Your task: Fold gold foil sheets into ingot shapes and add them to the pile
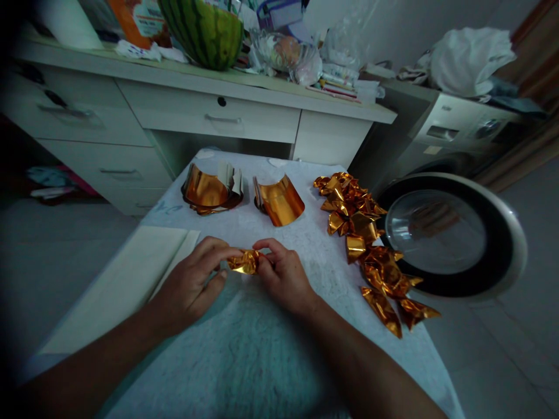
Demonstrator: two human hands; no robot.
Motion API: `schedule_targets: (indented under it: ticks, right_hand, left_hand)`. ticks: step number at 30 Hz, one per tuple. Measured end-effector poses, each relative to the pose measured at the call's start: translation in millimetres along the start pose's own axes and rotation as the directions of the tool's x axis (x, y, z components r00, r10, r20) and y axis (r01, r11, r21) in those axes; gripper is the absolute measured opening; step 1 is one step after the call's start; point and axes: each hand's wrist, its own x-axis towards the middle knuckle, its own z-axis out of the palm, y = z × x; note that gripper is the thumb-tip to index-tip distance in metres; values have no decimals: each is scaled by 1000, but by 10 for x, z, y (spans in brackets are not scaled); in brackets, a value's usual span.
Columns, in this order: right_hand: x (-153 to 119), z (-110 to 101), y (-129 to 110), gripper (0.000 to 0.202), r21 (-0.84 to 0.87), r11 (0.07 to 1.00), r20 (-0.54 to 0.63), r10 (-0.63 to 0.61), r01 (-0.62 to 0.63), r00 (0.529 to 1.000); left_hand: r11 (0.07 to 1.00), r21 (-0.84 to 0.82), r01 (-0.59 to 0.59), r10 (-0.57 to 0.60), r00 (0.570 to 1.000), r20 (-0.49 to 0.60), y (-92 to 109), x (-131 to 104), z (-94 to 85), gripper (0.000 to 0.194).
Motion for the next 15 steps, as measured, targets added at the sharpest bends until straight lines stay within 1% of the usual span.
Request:
schedule_targets:
  ticks: [2,4,6,8,10,12,15]
  right_hand:
    - [-1,-27,15,26,138,989,91,42,-54,995]
    - [-2,-66,28,28,240,964,157,76,-112,985]
    - [1,-125,38,30,296,944,152,104,-146,983]
    - [7,-206,50,33,305,944,95,98,-123,991]
    - [17,-297,64,38,282,959,52,20,-34,998]
    - [28,-374,75,45,268,963,89,-22,-3,996]
    - [45,-423,68,39,313,949,166,-97,41,981]
  left_hand:
    - [999,-29,-21,22,999,41,-20,13,-14,27]
    - [995,-93,-27,36,995,96,-35,28,-30,22]
    - [986,-164,-6,29,991,134,-44,41,-46,19]
    - [972,-230,53,-14,986,168,-47,47,-56,17]
    - [945,-304,119,-65,981,183,-49,45,-54,15]
    - [902,-386,193,-125,973,193,-54,39,-42,14]
    - [833,-469,295,-212,952,222,-67,36,-13,15]
